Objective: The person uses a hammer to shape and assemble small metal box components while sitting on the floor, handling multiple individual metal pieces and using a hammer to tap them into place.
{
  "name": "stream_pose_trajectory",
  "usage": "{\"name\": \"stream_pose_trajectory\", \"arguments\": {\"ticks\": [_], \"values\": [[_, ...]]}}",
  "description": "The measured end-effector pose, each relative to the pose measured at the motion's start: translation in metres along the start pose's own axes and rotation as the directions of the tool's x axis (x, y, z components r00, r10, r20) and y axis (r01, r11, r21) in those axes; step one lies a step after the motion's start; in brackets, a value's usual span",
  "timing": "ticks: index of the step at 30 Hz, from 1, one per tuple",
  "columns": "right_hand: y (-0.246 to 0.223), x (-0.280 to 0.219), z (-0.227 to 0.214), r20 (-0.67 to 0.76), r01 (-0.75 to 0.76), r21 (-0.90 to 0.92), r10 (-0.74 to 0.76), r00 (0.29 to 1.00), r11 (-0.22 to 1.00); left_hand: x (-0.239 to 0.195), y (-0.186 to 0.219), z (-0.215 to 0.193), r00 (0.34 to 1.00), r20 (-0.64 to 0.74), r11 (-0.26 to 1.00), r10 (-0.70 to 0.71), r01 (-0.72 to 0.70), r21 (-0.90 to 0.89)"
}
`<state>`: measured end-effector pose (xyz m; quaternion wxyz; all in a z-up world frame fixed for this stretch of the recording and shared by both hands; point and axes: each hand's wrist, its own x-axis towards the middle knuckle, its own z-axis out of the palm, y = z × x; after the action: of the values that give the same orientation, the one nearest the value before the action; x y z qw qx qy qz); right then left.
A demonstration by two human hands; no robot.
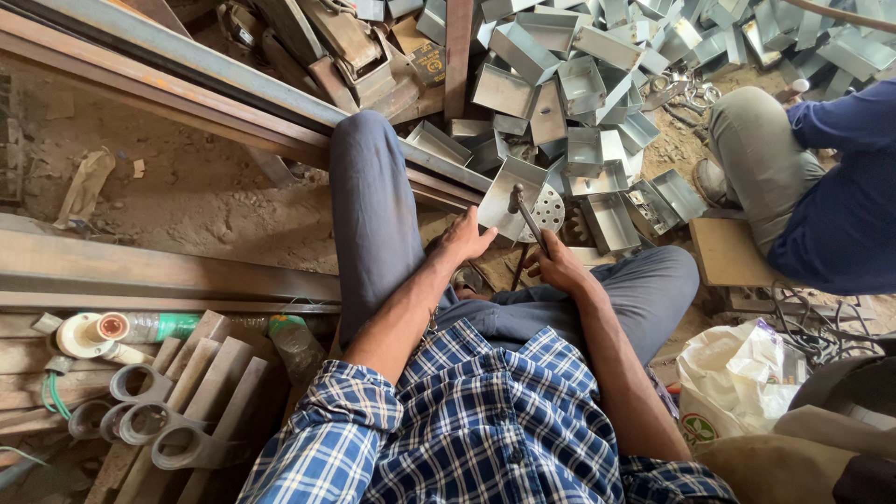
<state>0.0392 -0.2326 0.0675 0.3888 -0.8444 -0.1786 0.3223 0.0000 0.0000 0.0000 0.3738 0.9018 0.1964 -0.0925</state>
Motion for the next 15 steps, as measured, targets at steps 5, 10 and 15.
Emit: {"name": "stream_pose_trajectory", "arguments": {"ticks": [5,10,15], "values": [[0.0,0.0,0.0,0.008,-0.006,0.025,0.006,1.0,1.0,0.011,-0.007,0.009,1.0,-0.024,1.0,0.018,-0.018,0.002],[0.0,0.001,0.001,0.013,-0.016,0.047,0.016,1.0,0.999,0.014,-0.011,0.014,0.999,-0.043,1.0,0.029,-0.029,0.007],[0.005,0.003,0.002,0.015,-0.003,0.026,0.003,1.0,1.0,0.013,-0.012,0.015,0.999,-0.046,1.0,0.015,-0.014,0.006]]}}
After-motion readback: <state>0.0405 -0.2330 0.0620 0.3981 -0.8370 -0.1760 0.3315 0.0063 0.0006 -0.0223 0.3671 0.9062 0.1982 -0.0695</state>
